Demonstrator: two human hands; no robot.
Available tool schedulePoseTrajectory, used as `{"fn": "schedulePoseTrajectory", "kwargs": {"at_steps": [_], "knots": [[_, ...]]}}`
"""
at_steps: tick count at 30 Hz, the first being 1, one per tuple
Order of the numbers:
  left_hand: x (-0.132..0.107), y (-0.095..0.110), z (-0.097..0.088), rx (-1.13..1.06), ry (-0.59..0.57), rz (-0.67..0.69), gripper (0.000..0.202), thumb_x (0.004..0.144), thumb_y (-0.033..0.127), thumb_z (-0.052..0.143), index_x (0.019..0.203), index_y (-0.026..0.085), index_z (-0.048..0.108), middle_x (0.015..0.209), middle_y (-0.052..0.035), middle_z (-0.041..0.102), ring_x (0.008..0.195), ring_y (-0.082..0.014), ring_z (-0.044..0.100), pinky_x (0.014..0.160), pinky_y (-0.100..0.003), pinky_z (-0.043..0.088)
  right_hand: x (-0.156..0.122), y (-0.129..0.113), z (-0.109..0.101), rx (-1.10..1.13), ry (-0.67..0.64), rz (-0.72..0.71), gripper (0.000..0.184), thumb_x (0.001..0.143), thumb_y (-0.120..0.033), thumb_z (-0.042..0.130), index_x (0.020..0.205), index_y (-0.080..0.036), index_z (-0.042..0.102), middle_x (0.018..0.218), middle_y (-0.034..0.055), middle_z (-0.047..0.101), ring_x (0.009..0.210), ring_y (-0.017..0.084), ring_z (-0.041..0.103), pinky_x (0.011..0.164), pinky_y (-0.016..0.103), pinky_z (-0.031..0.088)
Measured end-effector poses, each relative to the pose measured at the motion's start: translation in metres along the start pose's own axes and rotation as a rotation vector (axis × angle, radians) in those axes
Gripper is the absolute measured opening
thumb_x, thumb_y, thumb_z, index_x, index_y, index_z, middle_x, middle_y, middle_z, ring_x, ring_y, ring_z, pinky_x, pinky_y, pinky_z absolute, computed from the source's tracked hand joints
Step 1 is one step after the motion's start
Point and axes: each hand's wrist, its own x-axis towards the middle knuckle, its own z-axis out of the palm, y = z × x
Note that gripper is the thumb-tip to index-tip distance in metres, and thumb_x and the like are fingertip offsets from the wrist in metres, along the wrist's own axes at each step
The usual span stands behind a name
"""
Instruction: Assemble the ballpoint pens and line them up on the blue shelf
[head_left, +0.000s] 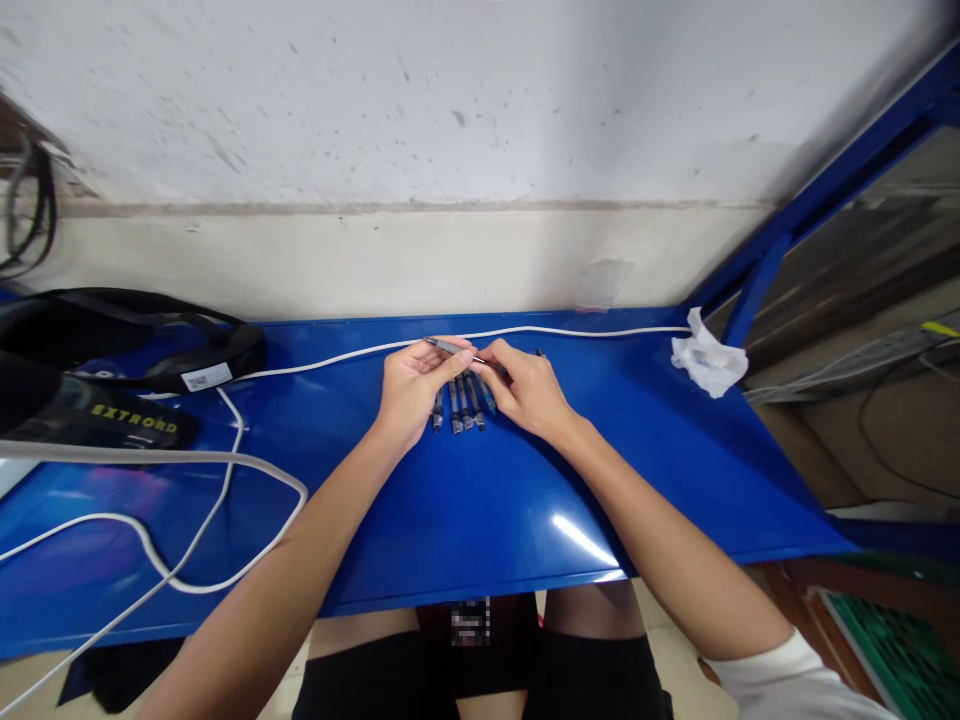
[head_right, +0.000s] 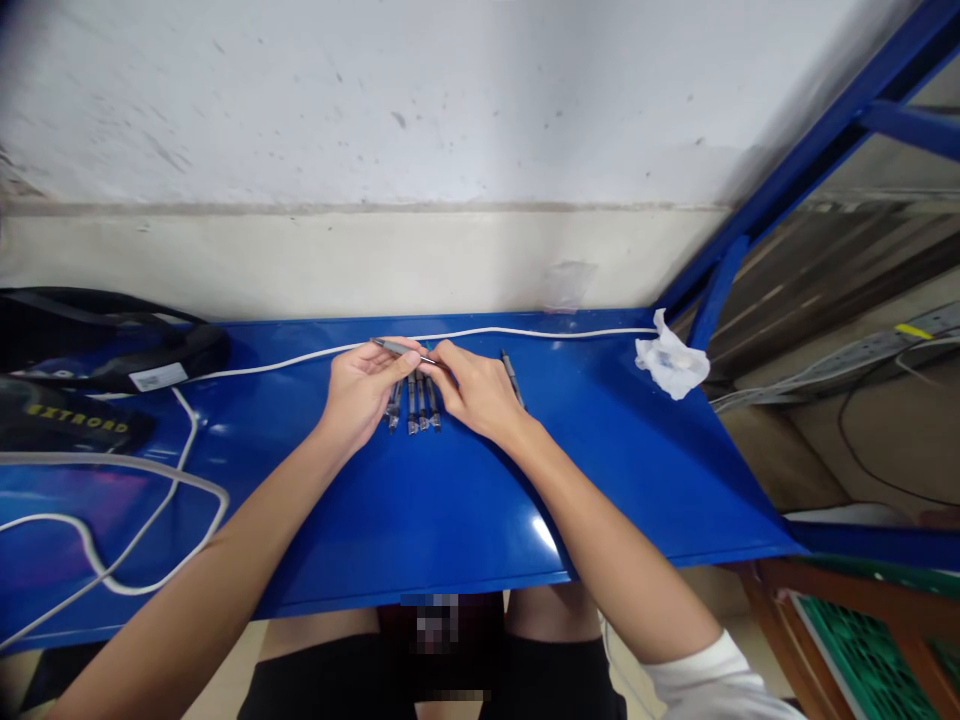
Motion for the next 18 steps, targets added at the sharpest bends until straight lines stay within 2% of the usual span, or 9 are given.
{"fn": "schedulePoseTrajectory", "kwargs": {"at_steps": [6, 10, 13, 18], "knots": [[-0.001, 0.0, 0.0, 0.026, 0.006, 0.008, 0.023, 0.084, 0.035, 0.096, 0.1, 0.021, 0.087, 0.104, -0.0078, 0.083, 0.1, -0.0233, 0.079, 0.098, -0.038, 0.062, 0.001, -0.003, -0.003, 0.103, -0.015, 0.029, 0.032, 0.116, -0.05, 0.051, 0.101, -0.024, 0.065, 0.087, 0.0006, 0.074, 0.068, 0.016, 0.062, 0.066, 0.029, 0.04], [0.001, 0.0, 0.0, 0.02, 0.03, 0.0, 0.029, 0.08, 0.037, 0.099, 0.102, 0.022, 0.086, 0.102, -0.007, 0.084, 0.098, -0.0235, 0.079, 0.096, -0.037, 0.062, 0.002, -0.005, 0.0, 0.27, -0.003, 0.108, 0.034, 0.111, -0.056, 0.06, 0.098, -0.025, 0.065, 0.081, -0.0011, 0.073, 0.065, 0.015, 0.062, 0.065, 0.029, 0.044], [0.003, 0.001, -0.001, -0.025, 0.047, -0.001, 0.03, 0.082, 0.038, 0.098, 0.103, 0.022, 0.085, 0.101, -0.0063, 0.084, 0.096, -0.0219, 0.079, 0.095, -0.036, 0.062, 0.007, -0.005, 0.0, 0.529, 0.094, 0.231, 0.037, 0.099, -0.06, 0.077, 0.099, -0.026, 0.063, 0.072, -0.0039, 0.071, 0.06, 0.014, 0.06, 0.061, 0.028, 0.046], [0.007, 0.006, -0.004, -0.075, 0.037, -0.019, 0.026, 0.091, 0.045, 0.09, 0.1, 0.021, 0.086, 0.104, -0.0088, 0.084, 0.098, -0.0215, 0.079, 0.093, -0.035, 0.061, 0.02, 0.001, -0.007, 0.969, 0.333, 0.409, 0.042, 0.086, -0.058, 0.091, 0.089, -0.026, 0.064, 0.068, -0.0056, 0.063, 0.051, 0.01, 0.042, 0.046, 0.024, 0.034]]}}
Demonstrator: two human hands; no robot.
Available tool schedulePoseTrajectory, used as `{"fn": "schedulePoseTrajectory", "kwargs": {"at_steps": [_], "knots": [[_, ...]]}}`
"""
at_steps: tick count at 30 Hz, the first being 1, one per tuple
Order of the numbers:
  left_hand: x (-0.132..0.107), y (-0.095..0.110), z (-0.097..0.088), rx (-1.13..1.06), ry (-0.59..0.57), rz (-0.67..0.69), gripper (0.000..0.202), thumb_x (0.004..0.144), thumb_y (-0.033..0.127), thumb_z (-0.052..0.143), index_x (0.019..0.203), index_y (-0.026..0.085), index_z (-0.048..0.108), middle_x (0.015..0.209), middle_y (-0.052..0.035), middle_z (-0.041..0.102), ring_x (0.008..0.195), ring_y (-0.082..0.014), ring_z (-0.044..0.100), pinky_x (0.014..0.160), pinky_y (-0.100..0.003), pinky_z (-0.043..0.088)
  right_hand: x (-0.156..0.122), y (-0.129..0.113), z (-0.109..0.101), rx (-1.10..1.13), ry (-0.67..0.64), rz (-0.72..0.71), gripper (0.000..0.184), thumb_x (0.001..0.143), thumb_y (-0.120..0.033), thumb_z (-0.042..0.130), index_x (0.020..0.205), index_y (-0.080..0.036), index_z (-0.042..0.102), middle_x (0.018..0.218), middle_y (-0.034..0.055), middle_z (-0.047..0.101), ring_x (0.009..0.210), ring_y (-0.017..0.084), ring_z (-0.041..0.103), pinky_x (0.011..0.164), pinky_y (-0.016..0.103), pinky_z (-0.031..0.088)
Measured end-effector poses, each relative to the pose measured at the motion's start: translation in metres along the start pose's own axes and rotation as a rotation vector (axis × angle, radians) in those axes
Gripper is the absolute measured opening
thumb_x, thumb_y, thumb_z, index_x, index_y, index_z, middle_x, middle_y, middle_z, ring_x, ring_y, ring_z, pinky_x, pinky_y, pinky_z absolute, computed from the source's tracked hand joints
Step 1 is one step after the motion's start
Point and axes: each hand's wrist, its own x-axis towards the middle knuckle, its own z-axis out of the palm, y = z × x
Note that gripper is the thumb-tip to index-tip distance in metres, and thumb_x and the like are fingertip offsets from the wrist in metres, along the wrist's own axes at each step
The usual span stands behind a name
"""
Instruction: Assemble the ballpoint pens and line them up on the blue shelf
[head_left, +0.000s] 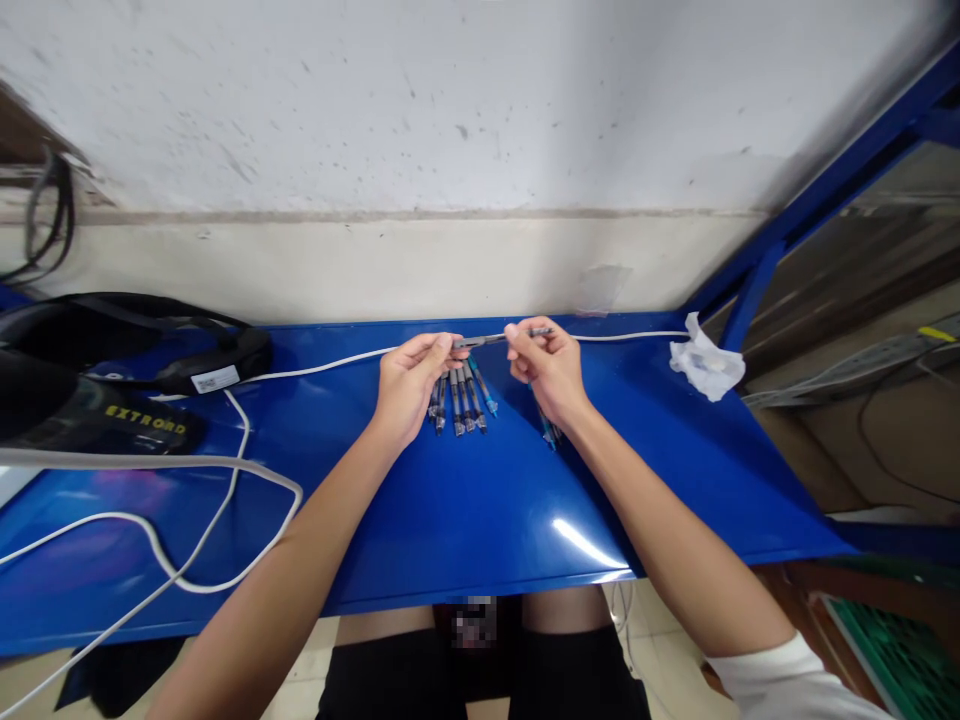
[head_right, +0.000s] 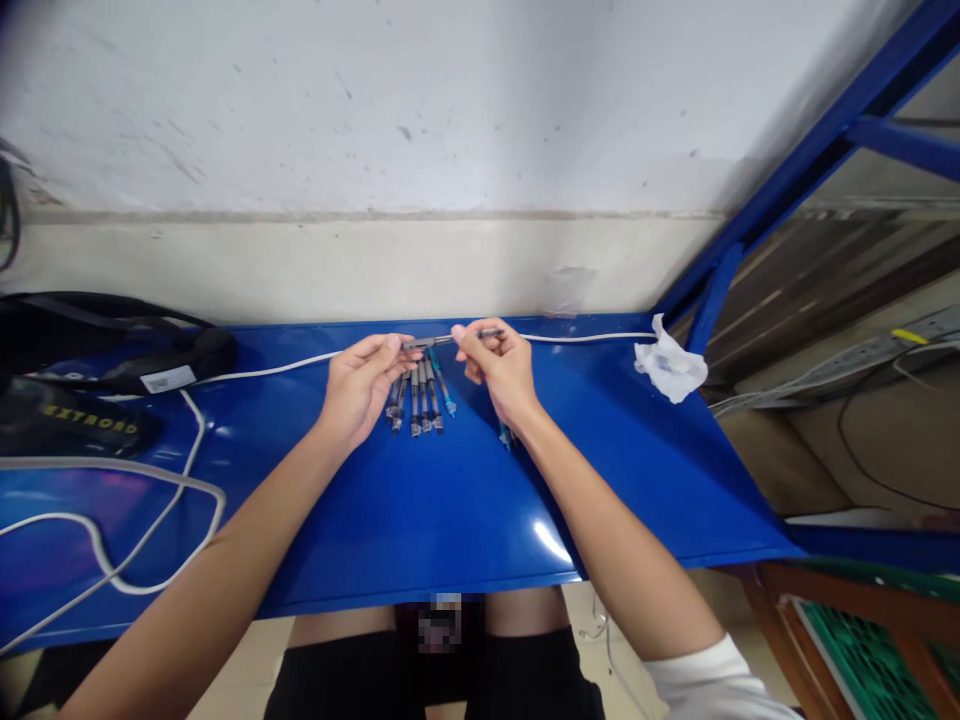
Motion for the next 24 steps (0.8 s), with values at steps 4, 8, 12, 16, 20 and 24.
{"fn": "schedulePoseTrajectory", "kwargs": {"at_steps": [4, 8, 12, 16, 20, 24], "knots": [[0.007, 0.004, -0.01, 0.088, 0.071, 0.041, 0.033, 0.097, 0.054, 0.082, 0.101, 0.021, 0.084, 0.105, -0.0104, 0.084, 0.098, -0.0219, 0.078, 0.088, -0.034, 0.06, 0.013, 0.001, -0.012, 0.174, 0.132, 0.065, 0.051, 0.081, -0.064, 0.092, 0.085, -0.028, 0.057, 0.075, -0.0041, 0.059, 0.065, 0.013, 0.054, 0.055, 0.025, 0.048], [0.019, 0.007, -0.034, 0.402, 0.183, 0.198, 0.031, 0.095, 0.052, 0.082, 0.099, 0.021, 0.082, 0.093, -0.0081, 0.082, 0.087, -0.0211, 0.075, 0.081, -0.033, 0.055, 0.025, 0.01, -0.029, 0.202, 0.145, 0.072, 0.057, 0.088, -0.075, 0.08, 0.083, -0.028, 0.049, 0.083, -0.0003, 0.063, 0.084, 0.019, 0.066, 0.077, 0.035, 0.061], [0.026, 0.005, -0.057, 0.902, 0.071, 0.247, 0.021, 0.09, 0.044, 0.085, 0.092, 0.023, 0.079, 0.076, -0.0029, 0.075, 0.071, -0.0204, 0.065, 0.073, -0.034, 0.047, 0.032, 0.015, -0.045, 0.304, 0.114, 0.057, 0.057, 0.098, -0.07, 0.073, 0.075, -0.028, 0.042, 0.065, -0.0061, 0.044, 0.064, 0.016, 0.052, 0.072, 0.034, 0.059], [0.025, 0.001, -0.061, 1.187, -0.065, 0.135, 0.025, 0.093, 0.043, 0.078, 0.077, 0.025, 0.07, 0.071, -0.003, 0.073, 0.067, -0.0223, 0.064, 0.066, -0.035, 0.04, 0.03, 0.013, -0.061, 0.488, 0.062, 0.082, 0.06, 0.102, -0.06, 0.068, 0.065, -0.027, 0.035, 0.055, -0.0099, 0.022, 0.048, 0.012, 0.017, 0.045, 0.027, 0.036], [0.022, 0.002, -0.055, 1.281, -0.097, 0.104, 0.028, 0.093, 0.045, 0.076, 0.075, 0.027, 0.068, 0.072, -0.0034, 0.075, 0.067, -0.0239, 0.063, 0.064, -0.035, 0.035, 0.026, 0.01, -0.068, 0.592, 0.046, 0.075, 0.059, 0.101, -0.053, 0.06, 0.06, -0.027, 0.026, 0.052, -0.0095, 0.018, 0.047, 0.012, 0.007, 0.039, 0.026, 0.024], [0.021, 0.003, -0.052, 1.323, -0.123, 0.12, 0.025, 0.093, 0.044, 0.075, 0.076, 0.027, 0.068, 0.073, -0.0027, 0.075, 0.068, -0.0243, 0.063, 0.064, -0.034, 0.033, 0.026, 0.006, -0.067, 0.611, 0.05, 0.078, 0.056, 0.098, -0.048, 0.057, 0.061, -0.027, 0.021, 0.051, -0.0097, 0.016, 0.048, 0.011, 0.003, 0.038, 0.025, 0.023]]}}
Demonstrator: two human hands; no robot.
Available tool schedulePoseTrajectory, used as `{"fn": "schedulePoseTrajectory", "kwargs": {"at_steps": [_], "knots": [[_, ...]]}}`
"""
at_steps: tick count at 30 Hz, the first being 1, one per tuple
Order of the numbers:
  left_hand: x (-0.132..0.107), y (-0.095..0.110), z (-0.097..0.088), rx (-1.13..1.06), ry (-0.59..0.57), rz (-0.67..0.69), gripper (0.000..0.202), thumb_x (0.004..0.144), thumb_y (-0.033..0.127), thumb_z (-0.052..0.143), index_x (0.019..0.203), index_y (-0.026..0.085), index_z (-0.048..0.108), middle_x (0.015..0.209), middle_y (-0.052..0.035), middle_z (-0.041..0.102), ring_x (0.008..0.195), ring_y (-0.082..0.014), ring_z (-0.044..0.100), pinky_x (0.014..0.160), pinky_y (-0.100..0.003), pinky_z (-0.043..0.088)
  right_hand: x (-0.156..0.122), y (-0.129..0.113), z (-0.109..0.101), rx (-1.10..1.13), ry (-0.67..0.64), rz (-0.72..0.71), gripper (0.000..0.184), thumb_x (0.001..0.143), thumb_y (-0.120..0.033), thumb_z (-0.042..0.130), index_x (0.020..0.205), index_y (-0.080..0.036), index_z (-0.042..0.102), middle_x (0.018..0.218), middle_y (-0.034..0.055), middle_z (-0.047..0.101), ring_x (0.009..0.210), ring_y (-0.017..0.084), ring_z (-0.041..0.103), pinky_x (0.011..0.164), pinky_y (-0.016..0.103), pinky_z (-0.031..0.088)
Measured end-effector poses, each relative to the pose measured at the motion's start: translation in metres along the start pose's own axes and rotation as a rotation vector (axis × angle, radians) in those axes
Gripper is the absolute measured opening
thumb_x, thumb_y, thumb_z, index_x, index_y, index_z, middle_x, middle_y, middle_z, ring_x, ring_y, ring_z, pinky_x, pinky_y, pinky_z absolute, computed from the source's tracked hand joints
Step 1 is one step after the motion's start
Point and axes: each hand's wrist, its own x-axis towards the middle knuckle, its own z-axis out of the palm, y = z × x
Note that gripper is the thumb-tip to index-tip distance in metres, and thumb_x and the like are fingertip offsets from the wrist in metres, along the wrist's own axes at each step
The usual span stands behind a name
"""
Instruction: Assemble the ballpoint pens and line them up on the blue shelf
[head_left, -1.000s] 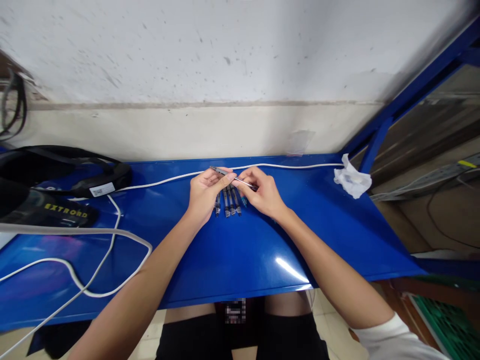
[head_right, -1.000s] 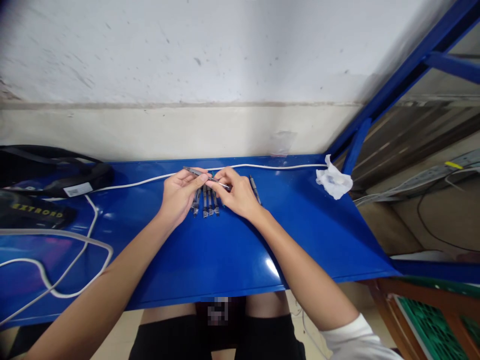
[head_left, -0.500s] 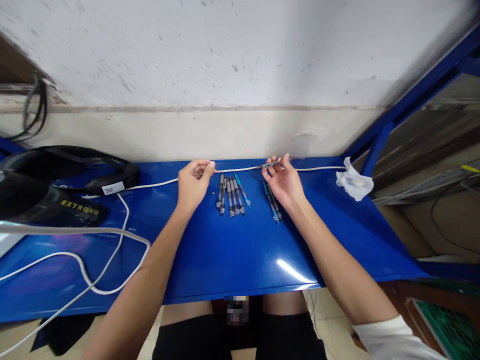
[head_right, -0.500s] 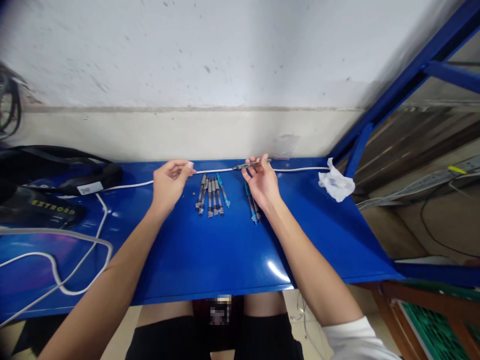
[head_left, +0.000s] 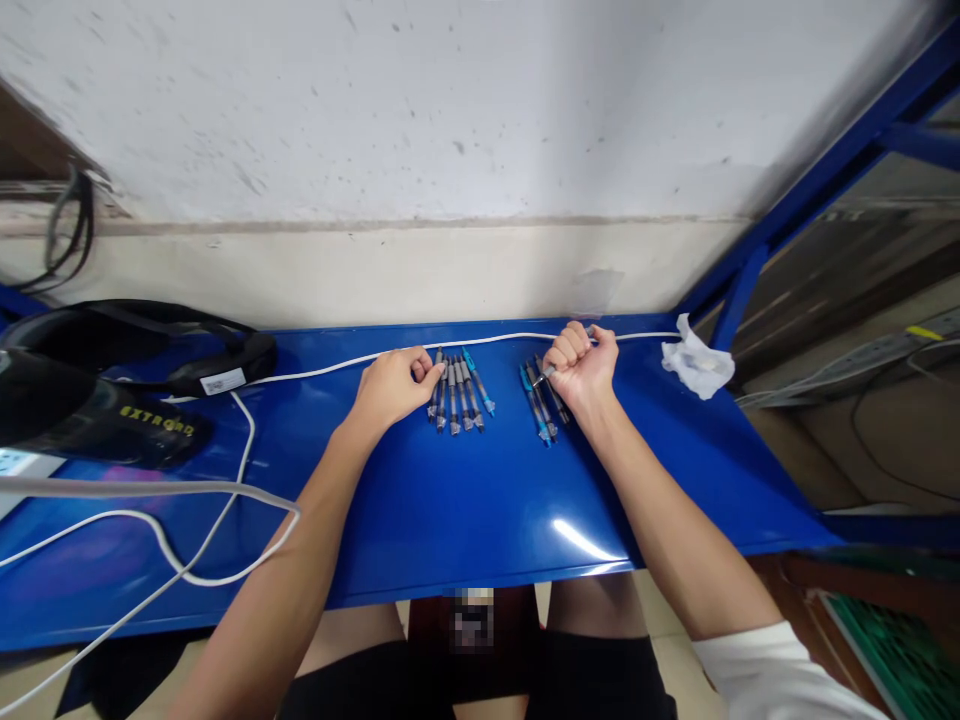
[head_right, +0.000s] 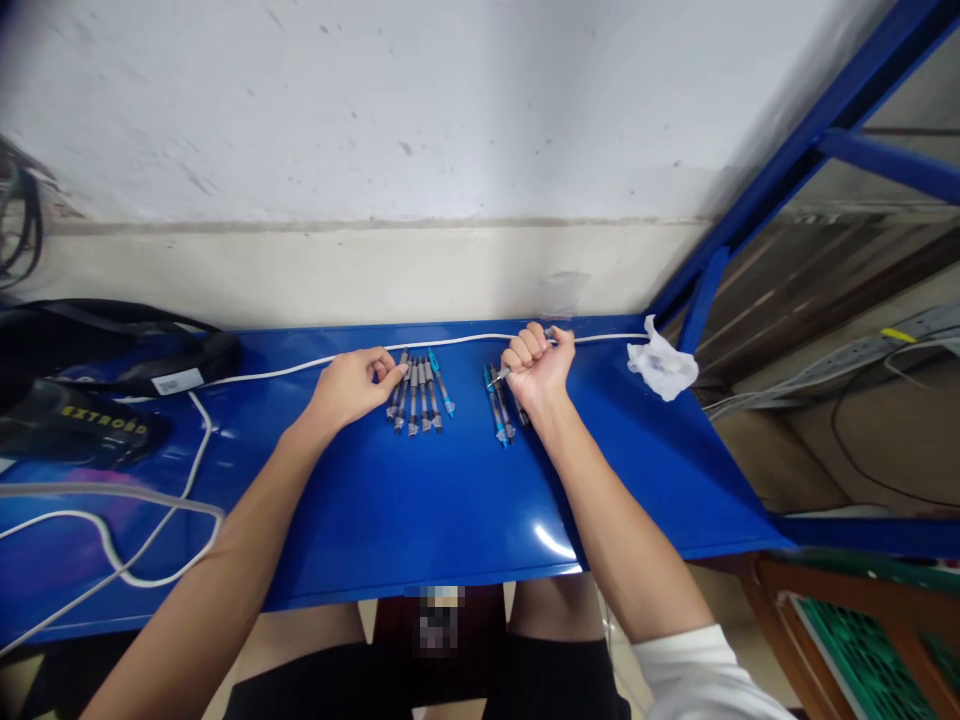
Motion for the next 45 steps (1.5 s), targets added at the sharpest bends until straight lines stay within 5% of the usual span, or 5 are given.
{"fn": "schedulePoseTrajectory", "kwargs": {"at_steps": [14, 19, 30, 39, 45], "knots": [[-0.008, 0.019, -0.001, 0.172, 0.017, -0.06, 0.027, 0.09, 0.033, 0.067, 0.116, 0.029, 0.074, 0.1, -0.0002, 0.082, 0.095, -0.0281, 0.076, 0.075, -0.037, 0.05, -0.013, -0.01, 0.029, 0.323, 0.109, 0.18, 0.056, 0.111, -0.052, 0.048, 0.071, -0.028, 0.017, 0.05, -0.0101, 0.022, 0.041, 0.01, 0.016, 0.037, 0.026, 0.024], [-0.009, 0.025, -0.002, 0.205, 0.026, -0.061, 0.031, 0.088, 0.03, 0.068, 0.116, 0.027, 0.079, 0.105, -0.0028, 0.085, 0.102, -0.0319, 0.079, 0.082, -0.041, 0.057, -0.009, -0.003, 0.033, 0.224, 0.111, 0.109, 0.044, 0.106, -0.031, 0.056, 0.067, -0.026, 0.037, 0.056, -0.0053, 0.045, 0.053, 0.012, 0.051, 0.057, 0.025, 0.052], [-0.007, 0.03, -0.007, 0.162, -0.009, -0.182, 0.028, 0.084, 0.036, 0.072, 0.109, 0.028, 0.081, 0.096, -0.0033, 0.086, 0.106, -0.0376, 0.081, 0.09, -0.048, 0.06, -0.004, 0.016, 0.025, -0.527, 0.022, -0.052, 0.038, 0.099, -0.059, 0.072, 0.113, -0.025, 0.077, 0.09, 0.0006, 0.074, 0.063, 0.012, 0.059, 0.05, 0.023, 0.045], [-0.008, 0.029, -0.012, 0.237, -0.024, -0.215, 0.023, 0.086, 0.039, 0.07, 0.101, 0.025, 0.081, 0.096, -0.0127, 0.085, 0.1, -0.0405, 0.081, 0.087, -0.049, 0.06, -0.049, -0.003, 0.002, -1.534, -0.32, -0.386, 0.043, 0.116, -0.045, 0.045, 0.143, -0.027, 0.073, 0.143, 0.0128, 0.076, 0.131, 0.031, 0.072, 0.116, 0.054, 0.055], [-0.008, 0.029, -0.016, 0.155, 0.021, -0.206, 0.017, 0.085, 0.037, 0.073, 0.095, 0.025, 0.079, 0.095, -0.0119, 0.085, 0.1, -0.0387, 0.081, 0.084, -0.045, 0.059, -0.105, -0.02, -0.034, -1.795, -0.161, -0.435, 0.048, 0.115, -0.043, 0.044, 0.149, -0.022, 0.071, 0.149, 0.0177, 0.072, 0.142, 0.035, 0.067, 0.122, 0.061, 0.052]]}}
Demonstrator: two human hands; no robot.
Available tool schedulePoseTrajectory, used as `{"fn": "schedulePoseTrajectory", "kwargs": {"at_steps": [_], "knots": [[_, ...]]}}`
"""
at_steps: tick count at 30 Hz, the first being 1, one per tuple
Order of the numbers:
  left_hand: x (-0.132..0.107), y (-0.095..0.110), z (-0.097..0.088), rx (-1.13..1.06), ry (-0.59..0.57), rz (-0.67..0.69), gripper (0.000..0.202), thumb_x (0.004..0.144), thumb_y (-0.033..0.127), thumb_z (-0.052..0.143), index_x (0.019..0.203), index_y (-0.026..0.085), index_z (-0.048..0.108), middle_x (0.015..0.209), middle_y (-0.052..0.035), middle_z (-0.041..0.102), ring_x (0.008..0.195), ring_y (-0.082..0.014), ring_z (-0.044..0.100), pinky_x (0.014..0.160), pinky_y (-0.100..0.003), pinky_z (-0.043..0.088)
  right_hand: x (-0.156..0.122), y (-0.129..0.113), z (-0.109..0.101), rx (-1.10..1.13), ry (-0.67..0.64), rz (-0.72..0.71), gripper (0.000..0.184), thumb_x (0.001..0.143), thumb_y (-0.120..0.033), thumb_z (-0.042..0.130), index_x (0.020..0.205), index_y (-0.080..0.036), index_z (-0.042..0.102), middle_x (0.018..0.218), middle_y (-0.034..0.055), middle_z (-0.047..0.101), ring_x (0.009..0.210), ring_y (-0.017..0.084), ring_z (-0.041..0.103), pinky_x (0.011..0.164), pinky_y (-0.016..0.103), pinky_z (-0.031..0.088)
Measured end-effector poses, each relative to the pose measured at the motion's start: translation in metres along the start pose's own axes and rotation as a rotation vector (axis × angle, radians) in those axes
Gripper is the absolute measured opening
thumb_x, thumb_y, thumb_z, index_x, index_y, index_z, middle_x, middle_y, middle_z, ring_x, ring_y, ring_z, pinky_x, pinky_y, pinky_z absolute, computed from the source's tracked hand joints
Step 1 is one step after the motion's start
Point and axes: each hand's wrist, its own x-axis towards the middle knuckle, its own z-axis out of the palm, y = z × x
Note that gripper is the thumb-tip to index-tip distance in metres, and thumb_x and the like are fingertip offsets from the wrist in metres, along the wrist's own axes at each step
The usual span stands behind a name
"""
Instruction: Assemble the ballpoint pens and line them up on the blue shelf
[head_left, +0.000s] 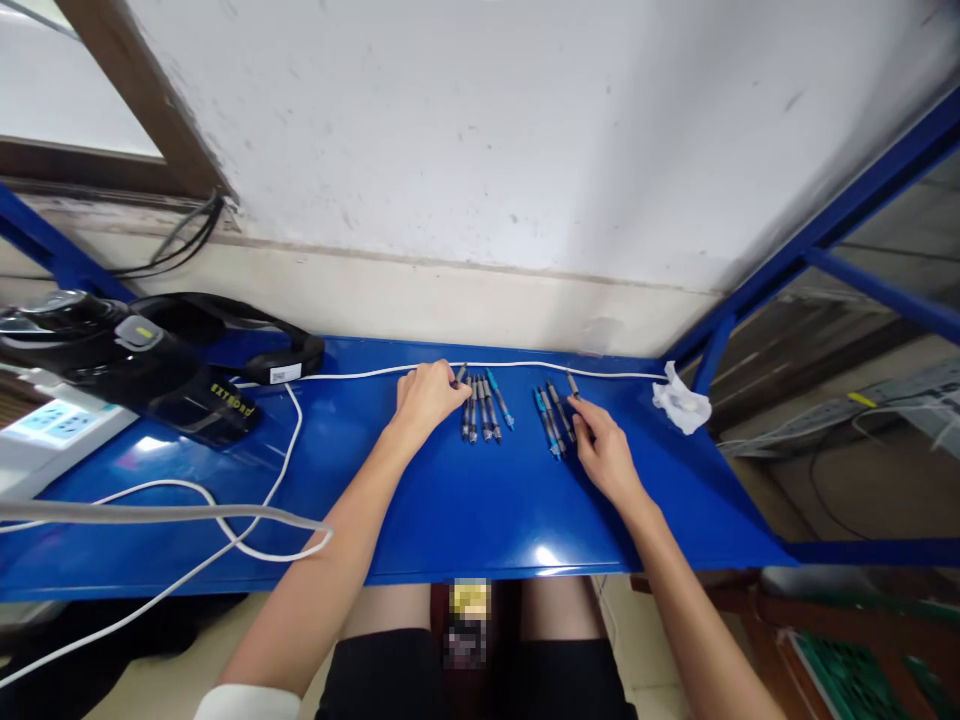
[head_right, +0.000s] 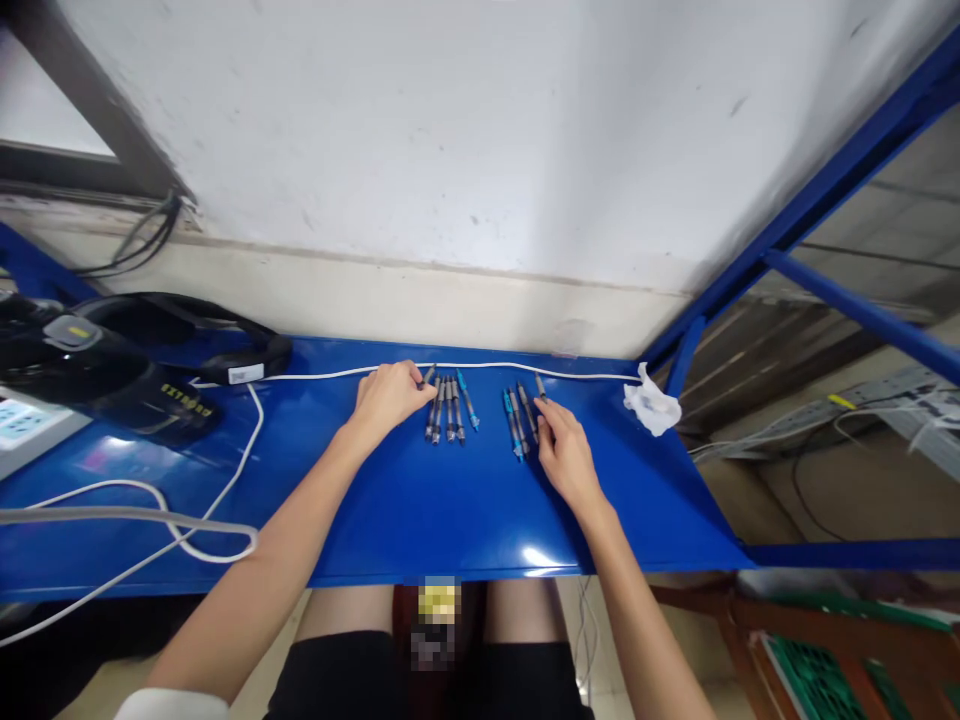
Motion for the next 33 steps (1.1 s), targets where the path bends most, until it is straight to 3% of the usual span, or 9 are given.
{"fn": "schedulePoseTrajectory", "kwargs": {"at_steps": [5, 10, 15, 18, 28, 33], "knots": [[0.005, 0.0, 0.002, -0.271, 0.078, 0.09, 0.026, 0.092, 0.032, 0.072, 0.115, 0.025, 0.079, 0.097, -0.0057, 0.085, 0.103, -0.0313, 0.08, 0.085, -0.038, 0.058, -0.012, -0.004, 0.004, -0.044, -0.074, -0.029, 0.05, 0.114, -0.05, 0.051, 0.14, -0.017, 0.078, 0.153, 0.0201, 0.069, 0.149, 0.035, 0.062, 0.128, 0.06, 0.047], [-0.001, 0.007, 0.011, -0.438, 0.203, 0.284, 0.029, 0.101, 0.023, 0.064, 0.127, 0.02, 0.076, 0.103, -0.0069, 0.082, 0.097, -0.0236, 0.077, 0.092, -0.034, 0.057, -0.008, -0.011, 0.001, -0.033, -0.072, -0.035, 0.05, 0.113, -0.053, 0.054, 0.14, -0.017, 0.077, 0.151, 0.0207, 0.071, 0.147, 0.037, 0.064, 0.126, 0.063, 0.049], [-0.016, 0.023, 0.017, -0.521, 0.47, 0.658, 0.034, 0.113, 0.024, 0.049, 0.141, 0.016, 0.066, 0.121, -0.0148, 0.075, 0.115, -0.0267, 0.071, 0.104, -0.043, 0.058, -0.011, -0.013, -0.004, 0.025, -0.054, 0.019, 0.049, 0.112, -0.056, 0.055, 0.143, -0.024, 0.074, 0.145, 0.0172, 0.075, 0.137, 0.038, 0.071, 0.12, 0.065, 0.054], [-0.023, 0.031, 0.02, -0.521, 0.552, 0.777, 0.031, 0.113, 0.021, 0.05, 0.139, 0.018, 0.067, 0.12, -0.0156, 0.074, 0.114, -0.0289, 0.07, 0.104, -0.048, 0.059, -0.01, -0.016, -0.005, 0.036, -0.048, 0.031, 0.047, 0.112, -0.056, 0.054, 0.141, -0.024, 0.074, 0.14, 0.0172, 0.077, 0.131, 0.038, 0.074, 0.116, 0.064, 0.056], [-0.025, 0.033, 0.024, -0.499, 0.54, 0.927, 0.02, 0.111, 0.015, 0.055, 0.125, 0.022, 0.067, 0.123, -0.0129, 0.075, 0.116, -0.0266, 0.072, 0.103, -0.047, 0.062, -0.009, -0.027, -0.01, 0.053, 0.063, -0.014, 0.038, 0.112, -0.048, 0.055, 0.137, -0.024, 0.07, 0.139, 0.0167, 0.075, 0.132, 0.036, 0.071, 0.117, 0.06, 0.056], [-0.033, 0.039, 0.03, -0.718, 0.403, 0.835, 0.019, 0.113, 0.018, 0.055, 0.128, 0.024, 0.064, 0.119, -0.0106, 0.076, 0.115, -0.0232, 0.076, 0.102, -0.041, 0.062, 0.008, -0.046, -0.007, 0.033, 0.109, -0.123, 0.046, 0.111, -0.044, 0.056, 0.153, -0.024, 0.058, 0.146, 0.0191, 0.068, 0.138, 0.036, 0.066, 0.118, 0.061, 0.054]]}}
